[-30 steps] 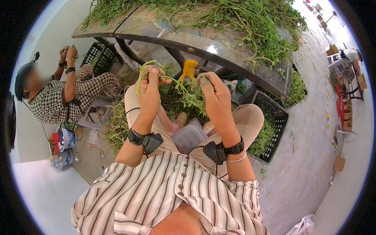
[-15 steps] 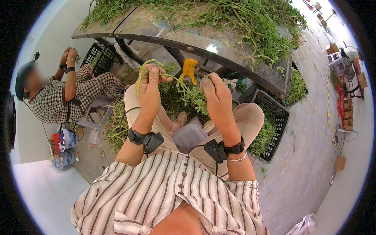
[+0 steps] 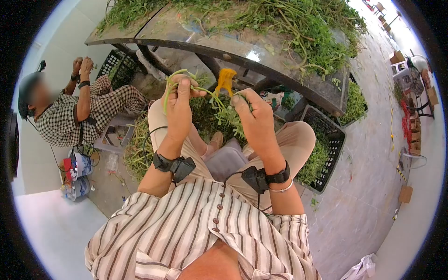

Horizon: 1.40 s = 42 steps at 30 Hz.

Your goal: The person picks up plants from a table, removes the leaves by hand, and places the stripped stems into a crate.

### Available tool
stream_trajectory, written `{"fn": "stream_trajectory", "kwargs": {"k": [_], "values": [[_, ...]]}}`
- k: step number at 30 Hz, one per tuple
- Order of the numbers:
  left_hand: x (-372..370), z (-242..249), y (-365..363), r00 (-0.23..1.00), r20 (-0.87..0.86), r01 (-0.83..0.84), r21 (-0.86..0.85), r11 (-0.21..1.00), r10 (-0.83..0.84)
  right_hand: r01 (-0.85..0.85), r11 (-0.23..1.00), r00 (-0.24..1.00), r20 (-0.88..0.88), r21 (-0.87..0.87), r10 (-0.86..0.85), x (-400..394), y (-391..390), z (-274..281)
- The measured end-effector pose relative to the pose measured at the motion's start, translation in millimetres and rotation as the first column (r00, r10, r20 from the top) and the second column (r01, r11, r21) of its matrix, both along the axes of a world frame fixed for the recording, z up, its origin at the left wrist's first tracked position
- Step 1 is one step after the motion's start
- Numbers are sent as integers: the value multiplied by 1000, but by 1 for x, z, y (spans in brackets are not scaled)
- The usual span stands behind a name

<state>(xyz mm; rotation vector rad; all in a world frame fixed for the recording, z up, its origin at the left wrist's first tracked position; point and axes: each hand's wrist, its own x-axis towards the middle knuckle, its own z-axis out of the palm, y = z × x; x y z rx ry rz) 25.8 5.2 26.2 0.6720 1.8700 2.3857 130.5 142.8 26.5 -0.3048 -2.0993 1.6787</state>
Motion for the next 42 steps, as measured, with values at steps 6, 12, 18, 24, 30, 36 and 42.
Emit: {"fn": "stream_trajectory", "kwargs": {"k": [6, 12, 18, 24, 30, 36, 42], "values": [[-6, 4, -4, 999, 14, -43, 18, 999, 43, 91, 995, 996, -19, -32, -92, 3, 11, 2], [-14, 7, -6, 993, -45, -107, 41, 993, 109, 136, 980, 987, -71, -143, -147, 6, 24, -4], [-16, 5, -8, 994, -23, -103, 43, 994, 104, 130, 991, 991, 0, 25, -130, 10, 23, 0], [-9, 10, -3, 997, -10, -79, 58, 995, 80, 20, 997, 997, 78, 74, -26, 5, 13, -10], [-2, 11, 1, 999, -20, -37, 65, 997, 38, -100, 917, 980, 196, 386, 24, 2, 9, -14], [4, 13, 3, 1000, -6, -4, 63, 998, 4, -84, 910, 987, 161, 407, 19, 0, 5, -25], [5, 10, 4, 1000, -12, -1, 61, 998, 1, -94, 931, 988, 147, 352, 44, 0, 2, -25]]}}
